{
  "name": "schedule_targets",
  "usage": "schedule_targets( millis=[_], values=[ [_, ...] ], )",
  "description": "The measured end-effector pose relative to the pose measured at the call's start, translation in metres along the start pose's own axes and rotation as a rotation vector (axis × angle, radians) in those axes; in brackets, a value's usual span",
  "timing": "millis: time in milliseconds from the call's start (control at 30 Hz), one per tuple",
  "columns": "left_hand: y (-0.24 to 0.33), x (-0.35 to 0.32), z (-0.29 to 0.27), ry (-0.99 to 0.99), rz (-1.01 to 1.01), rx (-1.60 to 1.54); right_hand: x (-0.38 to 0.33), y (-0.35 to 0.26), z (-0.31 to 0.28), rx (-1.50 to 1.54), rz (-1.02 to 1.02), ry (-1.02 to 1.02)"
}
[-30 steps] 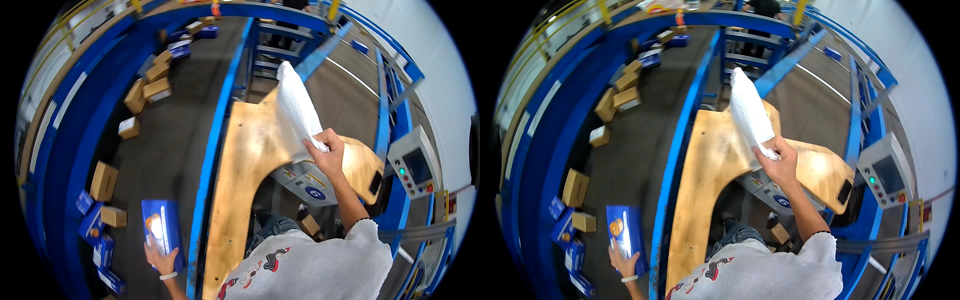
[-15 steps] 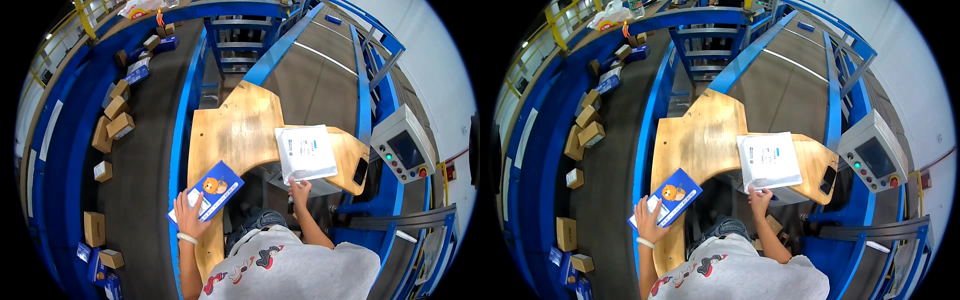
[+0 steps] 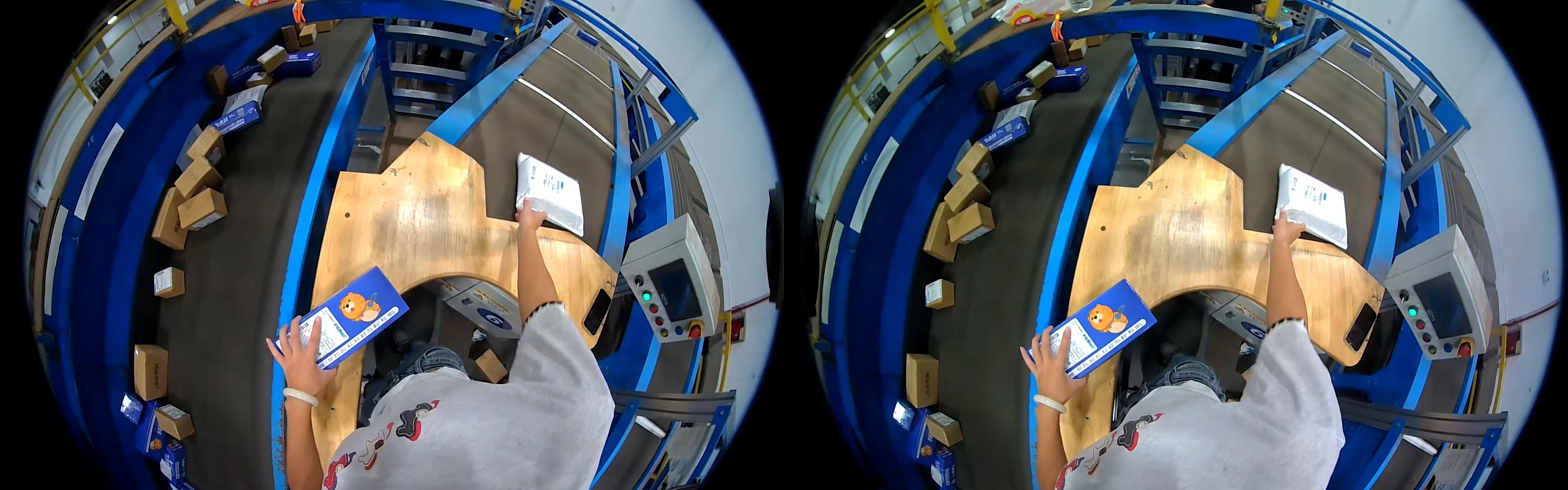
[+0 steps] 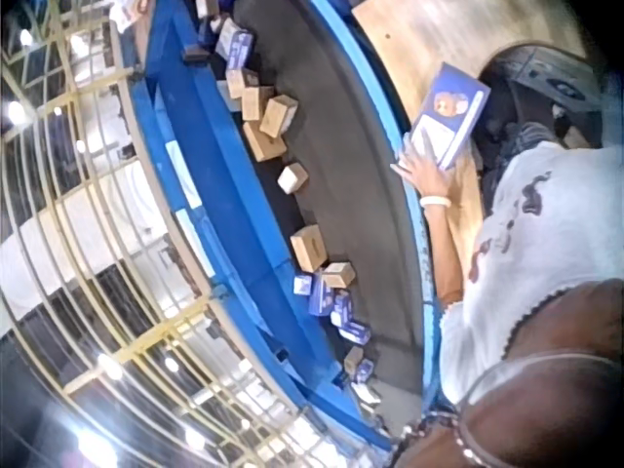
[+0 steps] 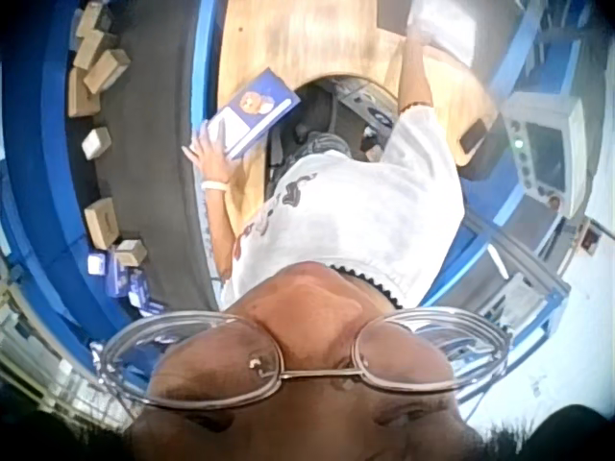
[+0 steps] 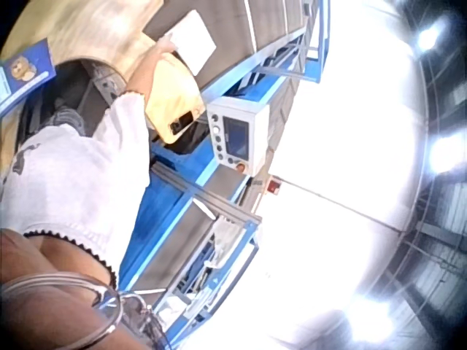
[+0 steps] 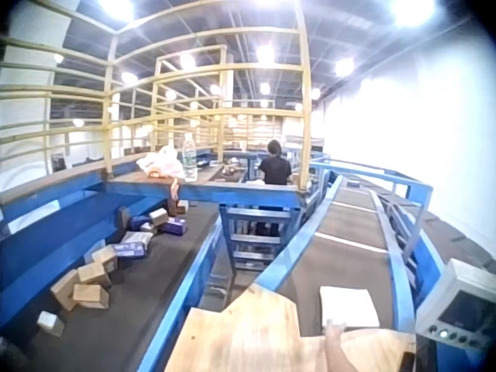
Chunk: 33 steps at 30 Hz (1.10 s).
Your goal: The person stands at a conveyor belt station in a warehouse, picking up various cardboard boxes and packages from the moving belt. They place each item onto a wooden scanning platform to read the label, then move the items to a side area for sorting. The process is repetitive and involves handling different package sizes and types.
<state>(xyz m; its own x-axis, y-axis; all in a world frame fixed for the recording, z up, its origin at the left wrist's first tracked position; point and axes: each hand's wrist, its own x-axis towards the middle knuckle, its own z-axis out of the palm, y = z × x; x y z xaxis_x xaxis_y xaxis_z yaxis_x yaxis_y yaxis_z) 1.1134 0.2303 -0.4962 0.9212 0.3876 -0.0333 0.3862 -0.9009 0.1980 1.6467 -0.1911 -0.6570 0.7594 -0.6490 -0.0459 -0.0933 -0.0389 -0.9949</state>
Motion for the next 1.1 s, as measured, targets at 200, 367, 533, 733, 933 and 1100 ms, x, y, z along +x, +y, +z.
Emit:
schedule_targets(
  millis=[200, 367, 533, 733, 933, 1100],
  values=[
    [-0.006, 0.037, 0.003, 0.016, 0.232, -0.164, -0.182, -0.006, -0.085, 0.031, 0.372, -0.808],
    [0.087, 0.151, 0.048, -0.102, 0.476, -0.255, -0.297, -0.042, -0.163, 0.155, 0.885, -0.895],
    [0.189, 0.261, 0.077, -0.141, 0.769, -0.24, -0.317, -0.076, -0.098, 0.231, 0.587, -0.527],
    [0.228, 0.274, 0.124, -0.184, 0.962, -0.473, -0.239, -0.005, 0.006, 0.317, 0.131, -0.302],
    [0.04, 0.202, 0.106, -0.177, 0.317, -1.378, -0.007, 0.067, 0.088, -0.076, -0.159, -0.062],
    [-0.127, -0.009, 0.07, 0.675, -0.666, -0.988, 0.151, -0.003, 0.228, -0.658, 0.118, 0.278]
  ],
)
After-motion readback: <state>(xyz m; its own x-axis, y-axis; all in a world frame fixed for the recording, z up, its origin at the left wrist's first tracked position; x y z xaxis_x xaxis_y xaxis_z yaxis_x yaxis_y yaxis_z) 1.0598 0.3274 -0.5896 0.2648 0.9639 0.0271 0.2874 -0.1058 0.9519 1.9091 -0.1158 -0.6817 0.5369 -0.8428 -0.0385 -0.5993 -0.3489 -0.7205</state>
